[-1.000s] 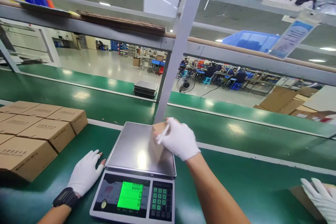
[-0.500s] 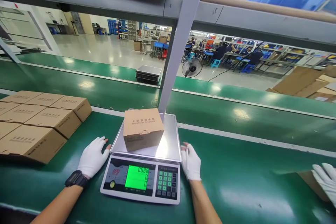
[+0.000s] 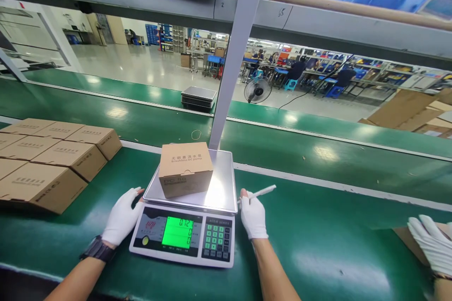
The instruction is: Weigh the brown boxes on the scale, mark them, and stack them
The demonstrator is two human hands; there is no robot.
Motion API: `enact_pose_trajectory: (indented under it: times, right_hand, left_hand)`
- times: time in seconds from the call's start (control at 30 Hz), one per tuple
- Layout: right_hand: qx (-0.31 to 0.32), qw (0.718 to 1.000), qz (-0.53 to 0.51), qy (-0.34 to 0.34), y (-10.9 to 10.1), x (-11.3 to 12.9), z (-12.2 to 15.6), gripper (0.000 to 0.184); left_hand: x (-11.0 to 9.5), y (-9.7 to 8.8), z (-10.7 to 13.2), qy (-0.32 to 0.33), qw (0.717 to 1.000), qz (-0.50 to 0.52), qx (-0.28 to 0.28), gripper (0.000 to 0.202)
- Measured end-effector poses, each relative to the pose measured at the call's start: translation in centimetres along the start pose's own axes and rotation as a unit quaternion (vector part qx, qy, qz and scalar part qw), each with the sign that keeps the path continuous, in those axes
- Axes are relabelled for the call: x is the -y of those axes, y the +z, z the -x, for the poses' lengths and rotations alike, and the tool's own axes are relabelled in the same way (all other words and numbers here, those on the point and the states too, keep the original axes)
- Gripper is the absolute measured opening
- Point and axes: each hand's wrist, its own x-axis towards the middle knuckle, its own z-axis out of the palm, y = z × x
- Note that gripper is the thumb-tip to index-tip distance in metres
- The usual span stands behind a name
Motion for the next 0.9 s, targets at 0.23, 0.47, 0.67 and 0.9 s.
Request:
enact_pose_trajectory:
  times: [0.23, 0.47, 0.67, 0.9]
  right_hand:
    - [-0.032, 0.978, -0.083, -0.191, -3.5, 11.7, -1.4, 0.062]
    - [0.156, 0.922, -0.056, -0.351, -1.0, 23.0, 0.2, 0.044]
    - [0.165, 0.931, 0.100, -0.309, 1.3, 25.0, -0.6, 0.036]
    - [0.143, 0.938, 0.120, -0.294, 1.6, 25.2, -0.5, 0.032]
  left_hand:
    - [-7.3, -6.1, -1.9, 0.018, 0.980, 0.186, -0.067, 0.071]
    - [-16.0, -6.9, -3.0, 0.107, 0.916, 0.372, 0.107, 0.113]
    - [-15.6, -5.6, -3.5, 0.107, 0.908, 0.392, 0.105, 0.104]
    - [-15.5, -5.3, -3.6, 0.111, 0.905, 0.398, 0.099, 0.104]
